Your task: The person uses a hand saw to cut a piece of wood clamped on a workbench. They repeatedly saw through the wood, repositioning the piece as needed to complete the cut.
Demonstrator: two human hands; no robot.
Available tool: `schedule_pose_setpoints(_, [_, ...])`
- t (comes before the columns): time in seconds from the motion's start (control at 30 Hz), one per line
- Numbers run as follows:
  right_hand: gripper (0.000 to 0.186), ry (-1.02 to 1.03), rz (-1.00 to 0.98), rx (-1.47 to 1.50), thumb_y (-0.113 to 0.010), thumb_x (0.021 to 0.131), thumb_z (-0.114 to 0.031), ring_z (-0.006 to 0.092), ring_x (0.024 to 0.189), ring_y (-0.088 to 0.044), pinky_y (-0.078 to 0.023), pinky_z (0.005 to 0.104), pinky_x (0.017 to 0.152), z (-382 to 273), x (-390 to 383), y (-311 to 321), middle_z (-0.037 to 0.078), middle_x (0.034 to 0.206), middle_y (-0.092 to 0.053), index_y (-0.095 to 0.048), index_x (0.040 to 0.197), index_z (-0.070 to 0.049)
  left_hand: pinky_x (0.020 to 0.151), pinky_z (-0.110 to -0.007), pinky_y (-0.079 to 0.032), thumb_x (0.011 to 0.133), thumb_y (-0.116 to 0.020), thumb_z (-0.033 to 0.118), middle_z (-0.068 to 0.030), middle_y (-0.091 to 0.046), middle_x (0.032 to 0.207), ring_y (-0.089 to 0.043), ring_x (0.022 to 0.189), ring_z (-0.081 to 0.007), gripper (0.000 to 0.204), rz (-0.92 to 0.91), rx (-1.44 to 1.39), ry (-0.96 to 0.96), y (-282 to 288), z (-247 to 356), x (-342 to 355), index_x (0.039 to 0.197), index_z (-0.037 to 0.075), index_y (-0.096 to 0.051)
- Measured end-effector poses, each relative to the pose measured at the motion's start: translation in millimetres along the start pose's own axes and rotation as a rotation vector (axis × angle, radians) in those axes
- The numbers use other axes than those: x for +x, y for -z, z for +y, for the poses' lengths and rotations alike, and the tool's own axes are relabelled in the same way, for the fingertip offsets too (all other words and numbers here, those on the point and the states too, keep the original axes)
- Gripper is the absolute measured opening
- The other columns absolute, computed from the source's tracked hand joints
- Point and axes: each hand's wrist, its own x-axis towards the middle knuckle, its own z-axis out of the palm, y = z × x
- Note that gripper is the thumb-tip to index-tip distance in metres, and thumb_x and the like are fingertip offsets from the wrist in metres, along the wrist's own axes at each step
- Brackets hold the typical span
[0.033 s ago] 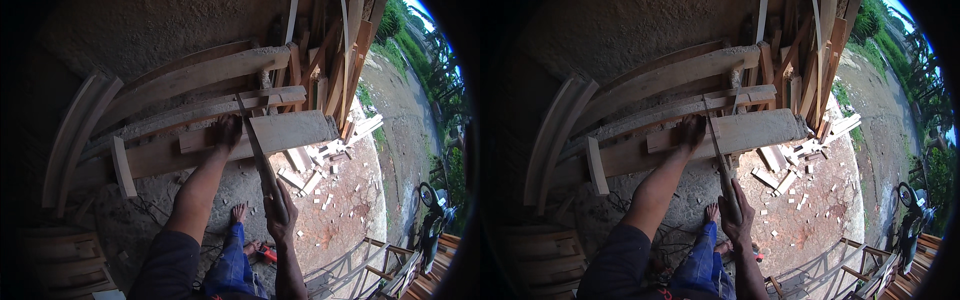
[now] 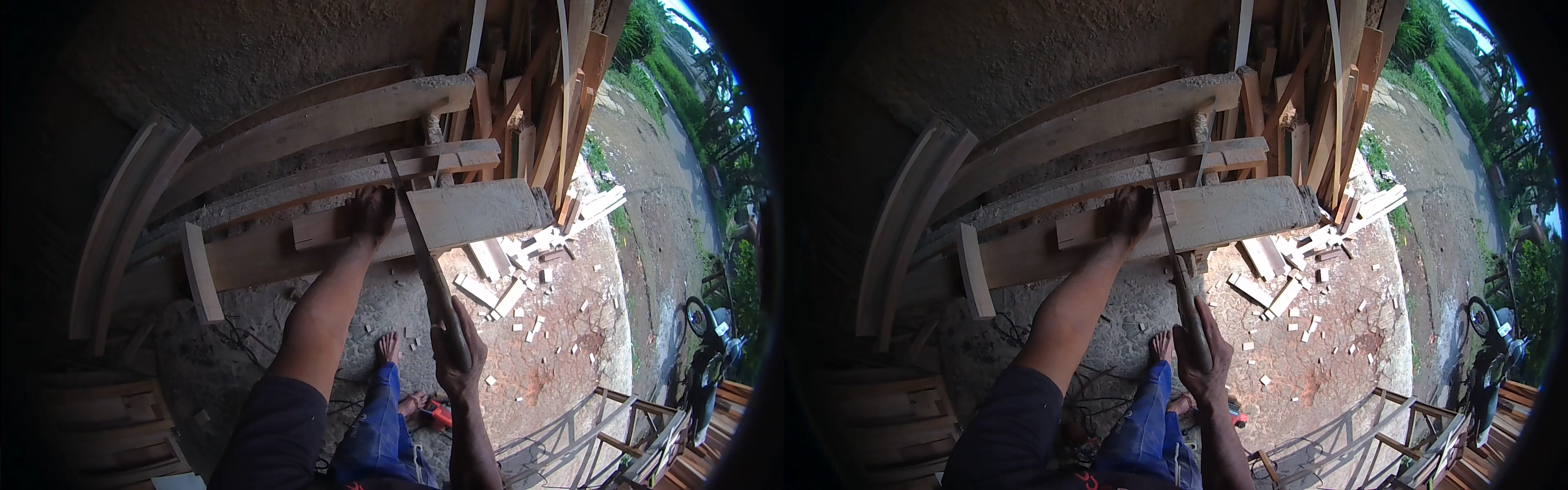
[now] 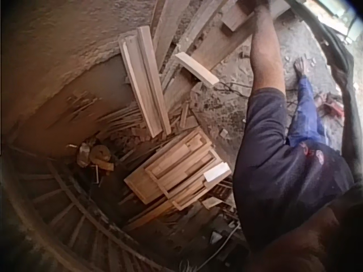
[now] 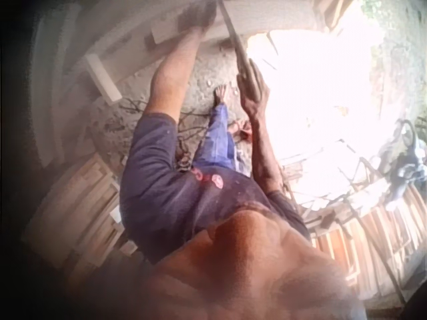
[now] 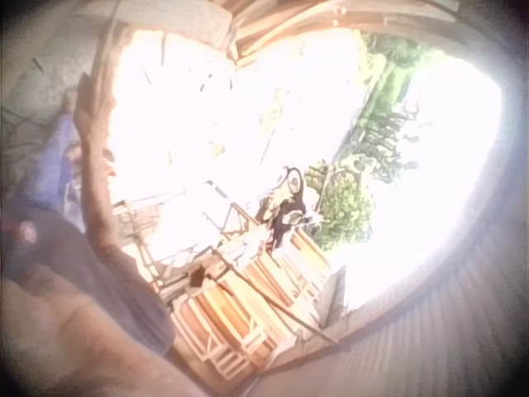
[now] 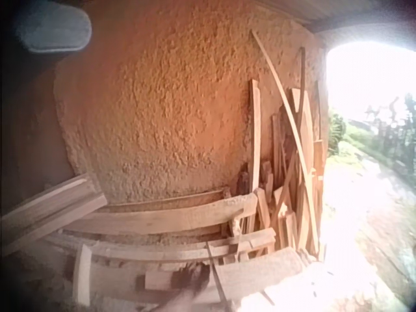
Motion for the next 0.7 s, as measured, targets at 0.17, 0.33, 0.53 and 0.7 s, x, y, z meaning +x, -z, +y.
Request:
schedule_pose_setpoints(0.17, [0.053, 0.004, -0.02, -0.201, -0.073, 0.083, -0.007, 0.0262, 0.1, -0.071, -0.057, 0.0357, 0.081, 7.3, -92.7, 54.9, 0.019, 0.121, -0.068, -0.057, 0.131, 0.005, 0.084, -0.054, -0.045, 0.096, -0.052, 0.032, -0.0124, -0.066, 0.098, -0.059, 0.102, -0.0349, 0.028, 0.093, -0.035, 0.002, -3.6, -5.3, -3.2, 0.089, 0.008, -0.065])
schedule_pose_setpoints(0.33, [0.05, 0.062, -0.006, -0.167, -0.072, 0.088, -0.01, 0.0258, 0.103, -0.071, -0.056, 0.0359, 0.086, 8.5, -45.9, 27.3, 0.019, 0.124, -0.067, -0.056, 0.134, 0.001, 0.086, -0.054, -0.045, 0.096, -0.052, 0.032, -0.0132, -0.066, 0.098, -0.06, 0.102, -0.0349, 0.028, 0.016, -0.017, 0.029, -5.8, -0.9, -5.1, 0.088, 0.009, -0.065])
schedule_pose_setpoints(0.53, [0.057, 0.047, -0.011, -0.037, -0.073, 0.088, -0.013, 0.0251, 0.107, -0.07, -0.054, 0.0335, 0.087, 26.6, 15.2, -12.8, 0.02, 0.12, -0.068, -0.052, 0.14, -0.006, 0.086, -0.055, -0.044, 0.095, -0.053, 0.034, -0.0143, -0.066, 0.097, -0.061, 0.1, -0.0363, 0.028, -0.005, -0.027, 0.024, -7.1, -6.1, -0.5, 0.089, 0.009, -0.065])
schedule_pose_setpoints(0.7, [0.062, -0.07, -0.033, -0.312, -0.077, 0.083, -0.021, 0.0309, 0.1, -0.072, -0.058, 0.0389, 0.083, 13.5, -117.3, 62.1, 0.024, 0.115, -0.069, -0.053, 0.133, 0.009, 0.086, -0.054, -0.044, 0.094, -0.056, 0.036, -0.0141, -0.066, 0.098, -0.061, 0.1, -0.0364, 0.029, 0.006, -0.05, 0.052, -1.9, -0.8, -3.2, 0.091, 0.008, -0.064])
